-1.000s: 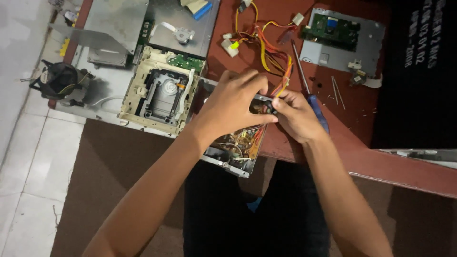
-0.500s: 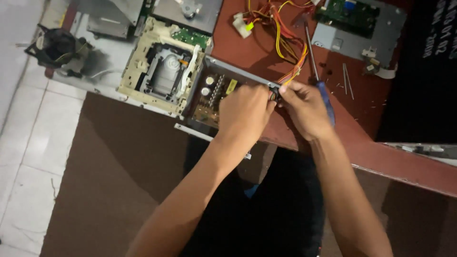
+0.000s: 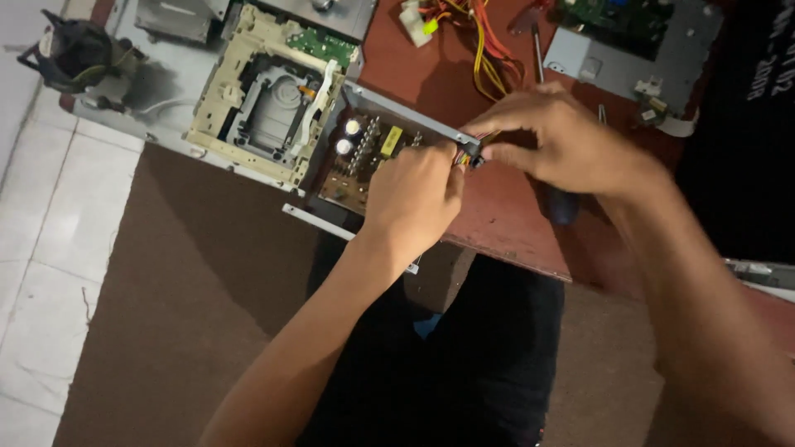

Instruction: Disassembling a computer power supply unit and managing internal cables on a workbench.

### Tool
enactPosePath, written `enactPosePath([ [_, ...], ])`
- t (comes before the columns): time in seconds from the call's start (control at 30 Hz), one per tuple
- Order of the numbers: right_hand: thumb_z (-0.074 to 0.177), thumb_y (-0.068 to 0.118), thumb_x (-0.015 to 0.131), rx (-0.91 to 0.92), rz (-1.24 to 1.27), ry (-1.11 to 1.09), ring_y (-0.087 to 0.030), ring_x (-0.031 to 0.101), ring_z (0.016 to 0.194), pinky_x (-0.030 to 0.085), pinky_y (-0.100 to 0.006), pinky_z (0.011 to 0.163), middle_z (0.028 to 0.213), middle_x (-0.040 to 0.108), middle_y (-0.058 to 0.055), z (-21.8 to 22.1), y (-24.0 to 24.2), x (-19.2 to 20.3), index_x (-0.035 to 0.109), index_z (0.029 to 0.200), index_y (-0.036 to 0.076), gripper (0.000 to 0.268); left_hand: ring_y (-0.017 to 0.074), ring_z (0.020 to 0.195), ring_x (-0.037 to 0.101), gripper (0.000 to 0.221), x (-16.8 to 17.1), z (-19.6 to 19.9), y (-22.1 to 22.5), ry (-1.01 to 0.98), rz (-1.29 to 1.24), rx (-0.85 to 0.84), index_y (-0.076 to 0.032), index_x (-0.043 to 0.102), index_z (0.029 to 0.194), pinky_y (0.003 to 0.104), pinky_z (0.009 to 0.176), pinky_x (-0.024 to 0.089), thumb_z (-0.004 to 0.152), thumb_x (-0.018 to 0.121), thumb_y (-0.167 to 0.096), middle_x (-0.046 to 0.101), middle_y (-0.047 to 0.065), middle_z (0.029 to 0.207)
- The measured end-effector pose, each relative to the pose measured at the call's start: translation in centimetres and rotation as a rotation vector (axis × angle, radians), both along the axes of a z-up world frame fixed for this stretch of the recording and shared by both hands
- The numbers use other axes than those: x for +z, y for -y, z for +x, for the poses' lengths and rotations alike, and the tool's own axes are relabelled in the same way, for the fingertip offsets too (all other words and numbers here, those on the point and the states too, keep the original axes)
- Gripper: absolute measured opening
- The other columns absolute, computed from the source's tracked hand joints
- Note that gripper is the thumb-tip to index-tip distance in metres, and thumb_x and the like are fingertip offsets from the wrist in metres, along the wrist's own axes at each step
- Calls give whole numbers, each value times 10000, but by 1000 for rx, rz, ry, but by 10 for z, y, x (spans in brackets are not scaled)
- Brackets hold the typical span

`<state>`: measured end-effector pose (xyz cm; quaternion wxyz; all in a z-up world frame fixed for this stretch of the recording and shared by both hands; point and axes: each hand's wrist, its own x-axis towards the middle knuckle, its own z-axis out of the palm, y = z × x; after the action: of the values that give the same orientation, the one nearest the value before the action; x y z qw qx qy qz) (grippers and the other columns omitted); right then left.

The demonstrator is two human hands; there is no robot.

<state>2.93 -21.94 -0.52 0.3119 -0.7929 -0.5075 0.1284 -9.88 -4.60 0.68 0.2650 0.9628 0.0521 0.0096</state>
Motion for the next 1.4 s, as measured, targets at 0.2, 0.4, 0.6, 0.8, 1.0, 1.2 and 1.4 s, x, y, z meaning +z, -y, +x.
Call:
enactPosePath([
  [0.2, 903, 226, 746, 104, -109, -1, -128, 620, 727, 288, -398, 965, 944, 773, 30, 13, -4, -1, 740, 1194, 162, 299, 408, 517, 671, 135, 3, -1, 0, 37, -67, 20, 9, 691, 870, 475, 479, 526, 835, 620, -100, 705, 212, 681],
  [0.4, 1016, 277, 610, 176, -85, 253, -141, 636, 849, 314, -405, 956, 920, 712, 22, 2, -3, 4, 644, 1205, 159, 226, 313, 461, 638, 164, 6, 0, -5, 63, -232, 7, 1, 700, 843, 403, 473, 525, 790, 633, -139, 691, 150, 625],
  [0.6, 1011, 386, 583, 122, -182, 345, -161, 647, 838, 313, -417, 959, 893, 713, 34, -1, -4, -4, 629, 1245, 201, 302, 235, 412, 560, 147, 7, 0, -11, 36, -353, -19, 3, 679, 898, 359, 432, 443, 877, 622, -131, 648, 72, 571],
  [0.8, 984, 373, 588, 164, -103, 270, -183, 616, 745, 381, -472, 1069, 745, 615, 0, -1, -5, -5, 630, 1135, 152, 271, 215, 350, 537, 225, 10, 0, -11, 111, -332, -23, 23, 697, 883, 327, 392, 447, 872, 694, -201, 648, 86, 523],
  [1.0, 1027, 223, 576, 159, -79, 181, -192, 663, 783, 403, -473, 1067, 878, 715, -34, -3, -1, -10, 614, 1253, 110, 256, 252, 482, 626, 204, 9, -1, -7, 74, -291, -19, 14, 669, 840, 353, 465, 493, 906, 676, -179, 693, 130, 661],
  [1.2, 1036, 206, 556, 156, -32, 72, -186, 672, 804, 384, -462, 1041, 940, 734, -33, -1, -1, -22, 635, 1240, 118, 236, 335, 458, 667, 229, 7, -2, 10, -27, 13, 69, 18, 630, 976, 417, 373, 518, 961, 588, -207, 698, 183, 768],
  [1.4, 1068, 332, 452, 129, -83, 70, -193, 617, 667, 398, -450, 1023, 725, 655, -21, -2, 0, -20, 617, 1160, 168, 251, 371, 541, 680, 245, 5, -3, 15, -14, -7, 126, 25, 637, 927, 436, 462, 538, 958, 573, -210, 715, 197, 808],
])
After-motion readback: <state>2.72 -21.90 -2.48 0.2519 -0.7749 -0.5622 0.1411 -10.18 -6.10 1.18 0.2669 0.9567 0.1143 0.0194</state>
